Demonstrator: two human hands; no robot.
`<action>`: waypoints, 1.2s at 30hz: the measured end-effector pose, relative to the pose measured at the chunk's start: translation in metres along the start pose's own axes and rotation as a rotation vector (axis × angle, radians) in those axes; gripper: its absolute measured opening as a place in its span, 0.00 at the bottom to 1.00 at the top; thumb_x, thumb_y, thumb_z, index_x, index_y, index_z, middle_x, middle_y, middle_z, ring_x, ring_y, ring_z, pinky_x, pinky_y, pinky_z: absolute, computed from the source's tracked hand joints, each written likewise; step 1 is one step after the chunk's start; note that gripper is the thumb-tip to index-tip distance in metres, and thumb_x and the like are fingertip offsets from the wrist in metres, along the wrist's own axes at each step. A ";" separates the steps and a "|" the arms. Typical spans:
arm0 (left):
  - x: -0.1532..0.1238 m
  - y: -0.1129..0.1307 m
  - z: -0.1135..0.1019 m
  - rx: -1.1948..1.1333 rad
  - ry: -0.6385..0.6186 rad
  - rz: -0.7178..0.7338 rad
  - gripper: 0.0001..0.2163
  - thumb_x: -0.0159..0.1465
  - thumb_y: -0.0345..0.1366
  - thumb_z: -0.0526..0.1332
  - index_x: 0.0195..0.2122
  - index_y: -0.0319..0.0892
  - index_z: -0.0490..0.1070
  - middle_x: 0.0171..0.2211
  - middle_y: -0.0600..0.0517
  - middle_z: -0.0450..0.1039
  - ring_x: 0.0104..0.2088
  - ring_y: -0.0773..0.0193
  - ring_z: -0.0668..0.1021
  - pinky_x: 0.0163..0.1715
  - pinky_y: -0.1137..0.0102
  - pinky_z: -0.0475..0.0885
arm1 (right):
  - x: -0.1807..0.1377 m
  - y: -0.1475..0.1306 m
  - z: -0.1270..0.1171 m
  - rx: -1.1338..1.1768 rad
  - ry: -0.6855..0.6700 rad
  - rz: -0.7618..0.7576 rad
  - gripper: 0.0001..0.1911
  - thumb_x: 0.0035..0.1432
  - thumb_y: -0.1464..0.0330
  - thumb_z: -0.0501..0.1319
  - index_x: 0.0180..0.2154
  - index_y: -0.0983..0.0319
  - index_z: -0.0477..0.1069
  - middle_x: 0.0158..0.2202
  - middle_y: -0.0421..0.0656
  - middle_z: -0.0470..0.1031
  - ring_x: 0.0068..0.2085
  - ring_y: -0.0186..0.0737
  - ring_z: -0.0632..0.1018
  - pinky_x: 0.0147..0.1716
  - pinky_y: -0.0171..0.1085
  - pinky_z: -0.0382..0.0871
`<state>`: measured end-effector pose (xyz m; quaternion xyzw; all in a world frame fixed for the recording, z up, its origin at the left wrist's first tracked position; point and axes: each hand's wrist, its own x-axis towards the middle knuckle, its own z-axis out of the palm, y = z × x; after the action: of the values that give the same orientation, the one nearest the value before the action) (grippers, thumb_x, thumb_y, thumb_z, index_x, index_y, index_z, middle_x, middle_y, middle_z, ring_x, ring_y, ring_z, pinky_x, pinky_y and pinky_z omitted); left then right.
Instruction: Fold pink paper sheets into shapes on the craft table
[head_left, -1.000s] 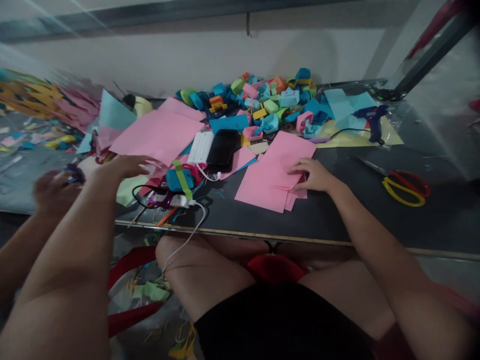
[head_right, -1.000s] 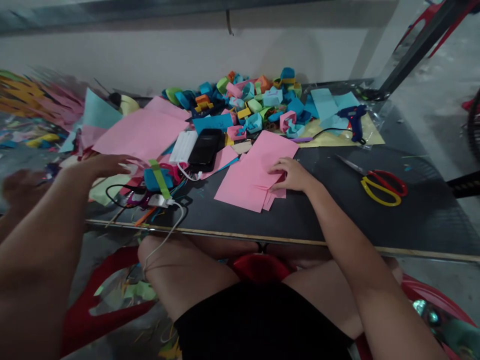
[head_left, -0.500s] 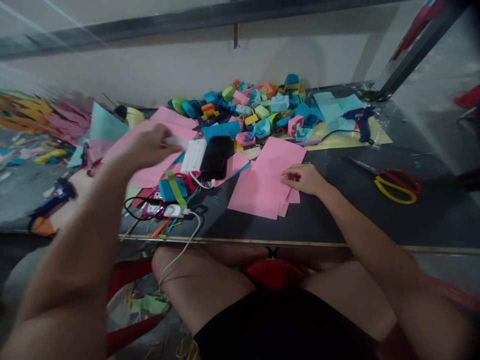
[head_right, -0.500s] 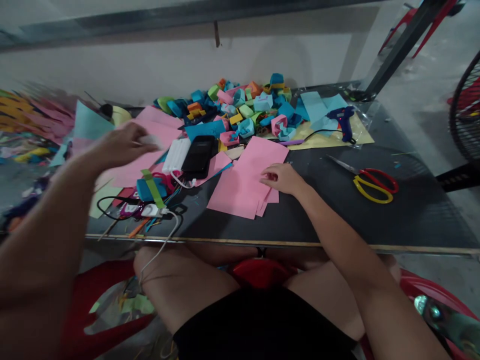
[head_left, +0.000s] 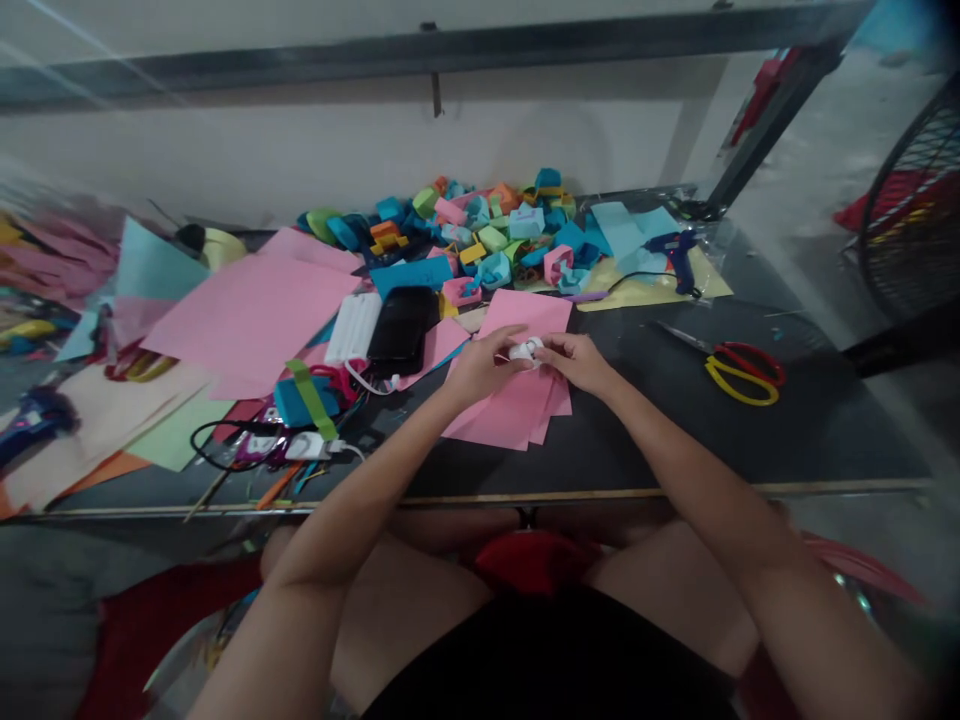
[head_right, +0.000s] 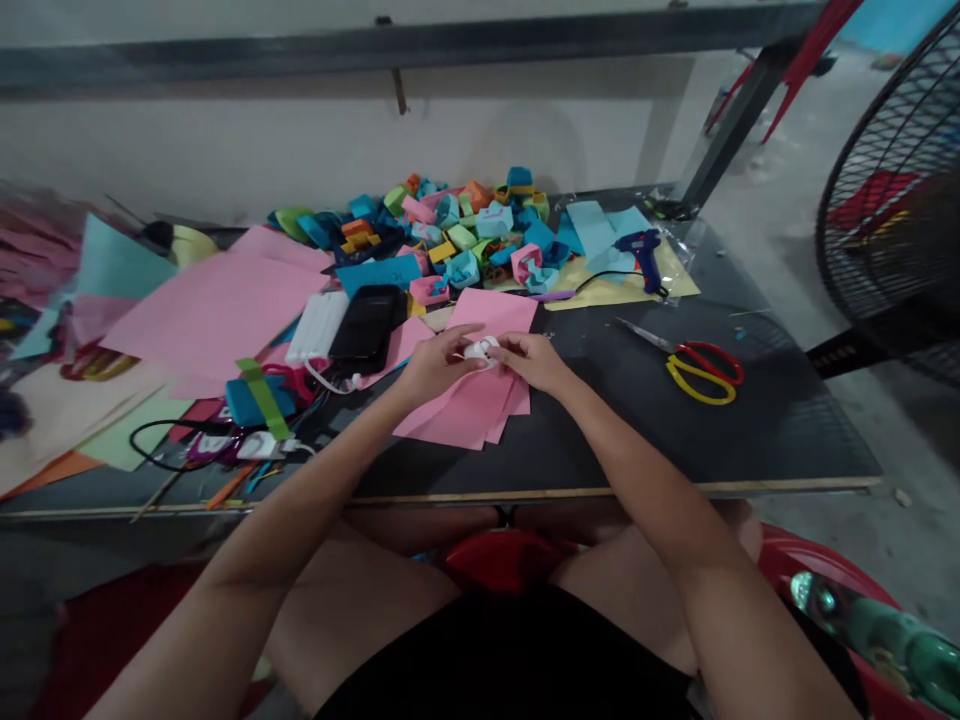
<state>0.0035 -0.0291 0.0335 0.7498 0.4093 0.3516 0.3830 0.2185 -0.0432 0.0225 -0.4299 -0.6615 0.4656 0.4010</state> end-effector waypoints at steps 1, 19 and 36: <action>0.000 -0.003 0.000 -0.030 0.008 -0.009 0.25 0.58 0.39 0.72 0.57 0.41 0.77 0.39 0.49 0.83 0.35 0.63 0.82 0.40 0.68 0.80 | 0.000 0.000 0.001 -0.064 0.084 -0.037 0.29 0.57 0.40 0.64 0.44 0.59 0.75 0.34 0.43 0.80 0.28 0.37 0.77 0.31 0.38 0.73; -0.007 -0.017 0.012 -0.171 0.161 0.021 0.24 0.60 0.45 0.71 0.55 0.43 0.72 0.39 0.50 0.77 0.38 0.64 0.77 0.38 0.71 0.75 | -0.001 -0.001 0.019 -0.169 0.312 -0.236 0.23 0.59 0.45 0.66 0.37 0.58 0.81 0.41 0.46 0.78 0.36 0.39 0.76 0.35 0.41 0.72; 0.013 -0.042 -0.171 0.137 0.681 -0.067 0.23 0.62 0.54 0.67 0.48 0.41 0.69 0.38 0.51 0.76 0.37 0.61 0.82 0.37 0.60 0.75 | 0.005 -0.007 0.017 0.454 0.251 -0.029 0.30 0.48 0.42 0.73 0.37 0.57 0.66 0.38 0.42 0.81 0.37 0.36 0.81 0.28 0.33 0.73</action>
<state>-0.1494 0.0472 0.0793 0.5995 0.5605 0.5408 0.1845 0.2001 -0.0443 0.0255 -0.3740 -0.4913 0.5393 0.5727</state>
